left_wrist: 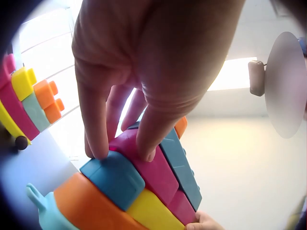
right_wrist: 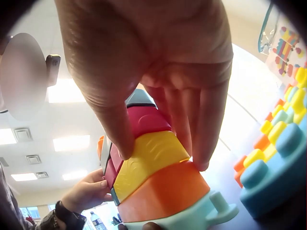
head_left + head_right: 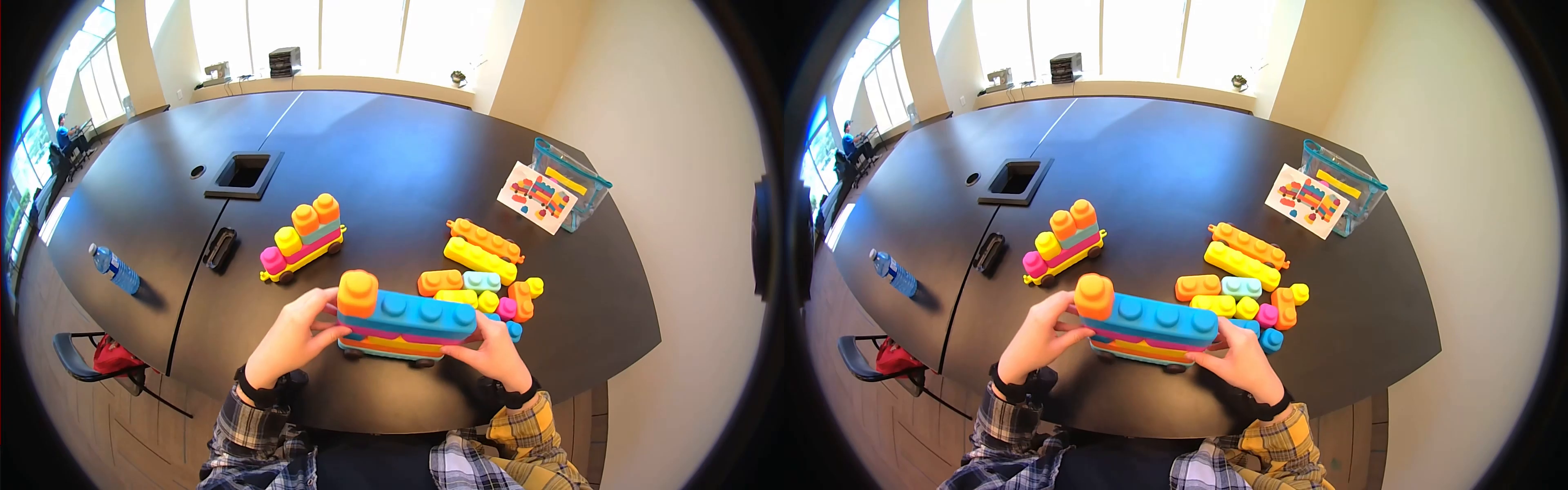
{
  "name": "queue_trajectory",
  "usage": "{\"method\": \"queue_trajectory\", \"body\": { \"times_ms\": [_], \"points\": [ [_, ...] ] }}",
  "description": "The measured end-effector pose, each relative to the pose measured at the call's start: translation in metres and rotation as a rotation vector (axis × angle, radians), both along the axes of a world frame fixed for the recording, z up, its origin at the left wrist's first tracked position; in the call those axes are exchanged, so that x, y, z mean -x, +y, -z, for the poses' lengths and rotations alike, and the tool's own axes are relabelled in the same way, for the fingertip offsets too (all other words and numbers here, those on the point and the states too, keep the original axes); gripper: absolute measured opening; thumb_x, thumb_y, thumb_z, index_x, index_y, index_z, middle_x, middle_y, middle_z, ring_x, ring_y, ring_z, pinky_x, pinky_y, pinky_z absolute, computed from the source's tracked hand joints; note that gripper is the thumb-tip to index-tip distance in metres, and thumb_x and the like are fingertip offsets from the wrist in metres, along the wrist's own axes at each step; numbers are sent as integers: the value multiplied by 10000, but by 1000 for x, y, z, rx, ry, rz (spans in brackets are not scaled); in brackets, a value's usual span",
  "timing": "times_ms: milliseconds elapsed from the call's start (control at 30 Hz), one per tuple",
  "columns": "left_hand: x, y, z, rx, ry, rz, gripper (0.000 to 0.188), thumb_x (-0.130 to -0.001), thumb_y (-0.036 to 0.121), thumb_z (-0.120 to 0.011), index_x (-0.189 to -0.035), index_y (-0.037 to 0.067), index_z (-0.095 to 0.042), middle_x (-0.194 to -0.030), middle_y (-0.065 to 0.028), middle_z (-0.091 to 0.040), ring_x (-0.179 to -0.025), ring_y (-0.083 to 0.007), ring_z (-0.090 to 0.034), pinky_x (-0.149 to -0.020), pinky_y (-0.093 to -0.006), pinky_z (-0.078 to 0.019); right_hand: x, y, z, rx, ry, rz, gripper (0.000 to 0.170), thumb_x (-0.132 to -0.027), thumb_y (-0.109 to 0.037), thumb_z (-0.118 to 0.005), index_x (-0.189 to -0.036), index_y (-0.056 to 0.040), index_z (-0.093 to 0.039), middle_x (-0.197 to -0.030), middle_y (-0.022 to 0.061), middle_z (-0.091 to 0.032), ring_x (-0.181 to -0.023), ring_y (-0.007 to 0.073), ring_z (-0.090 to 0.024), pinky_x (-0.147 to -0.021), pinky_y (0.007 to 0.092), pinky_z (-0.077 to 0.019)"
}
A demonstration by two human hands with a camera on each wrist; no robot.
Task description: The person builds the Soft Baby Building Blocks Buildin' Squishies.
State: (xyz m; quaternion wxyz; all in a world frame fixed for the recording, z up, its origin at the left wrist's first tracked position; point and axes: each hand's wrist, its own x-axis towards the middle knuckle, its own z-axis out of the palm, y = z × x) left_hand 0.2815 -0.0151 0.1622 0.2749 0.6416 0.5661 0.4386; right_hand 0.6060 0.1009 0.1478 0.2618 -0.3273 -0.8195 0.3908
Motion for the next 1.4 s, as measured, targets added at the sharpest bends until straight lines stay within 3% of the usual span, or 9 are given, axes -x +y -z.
{"method": "queue_trajectory", "body": {
  "times_ms": [200, 267, 333, 533, 633, 733, 1267, 1333, 1400],
  "points": [
    [12, 54, -25, -135, 6, -54, 569, -888, -14, -796, -1418, 24, -592, -1201, -76, -679, -1064, -172, -683, -838, -306, -628, 14, 49, -39, -87, 51, 36, 605, -863, -166, -877, -1382, 7, -618, -1143, 145, -765, -1013, 229, -760, -891, 365, -616],
    [14, 84, -31, -210, 124, -119, 519, -887, -8, -796, -1370, 16, -606, -1198, -98, -699, -1075, -218, -704, -879, -338, -612, 27, 83, -42, -111, 201, 1, 559, -868, -110, -857, -1353, 21, -611, -1176, 161, -755, -1017, 253, -761, -911, 373, -613],
    [15, 114, -38, -250, 193, -155, 500, -886, -9, -795, -1350, 11, -610, -1193, -113, -710, -1078, -239, -715, -899, -352, -607, 36, 117, -47, -123, 105, 57, 495, -869, -58, -833, -1302, 27, -608, -1206, 169, -749, -1066, 277, -763, -944, 388, -608],
    [27, 186, -2, -195, 67, -242, 472, -868, -6, -778, -1312, -9, -619, -1136, -190, -723, -1082, -337, -715, -932, -429, -578, 68, 192, -16, -60, 60, 93, 536, -878, -59, -829, -1343, 1, -570, -1216, 155, -740, -1101, 278, -750, -937, 391, -607],
    [32, 199, 12, -139, 216, -283, 473, -898, -9, -777, -1337, -9, -600, -1154, -169, -732, -1047, -290, -737, -913, -394, -595, 75, 211, 8, -29, 2, 84, 574, -888, -43, -824, -1393, -23, -553, -1228, 126, -731, -1094, 247, -735, -937, 382, -604],
    [36, 203, 25, -127, 200, -281, 474, -900, -11, -774, -1339, -7, -595, -1144, -167, -731, -1031, -288, -733, -911, -397, -590, 77, 214, 18, -13, -10, 80, 503, -875, -80, -853, -1287, 1, -576, -1177, 138, -740, -1059, 231, -728, -939, 378, -585],
    [30, 173, 16, -143, 50, -303, 414, -886, 6, -786, -1277, 0, -648, -1116, -151, -736, -1067, -282, -719, -935, -392, -572, 73, 215, 30, -86, -82, 27, 488, -905, -115, -826, -1302, -11, -561, -1140, 184, -760, -1027, 300, -742, -921, 423, -583],
    [36, 156, 13, -587, 471, -578, 407, -860, 35, -804, -1248, 31, -681, -1140, -134, -728, -1106, -321, -688, -959, -420, -551, 74, 214, 30, -107, -68, 10, 492, -914, -140, -819, -1303, -4, -551, -1168, 203, -756, -1038, 329, -750, -924, 427, -590],
    [44, 145, 15, -552, 595, -707, 383, -867, 73, -788, -1238, 62, -692, -1194, -130, -702, -1139, -357, -649, -980, -447, -525, 75, 211, 29, -89, -64, 17, 500, -914, -148, -819, -1306, 1, -546, -1178, 211, -753, -1048, 340, -751, -929, 430, -593]
  ]
}}
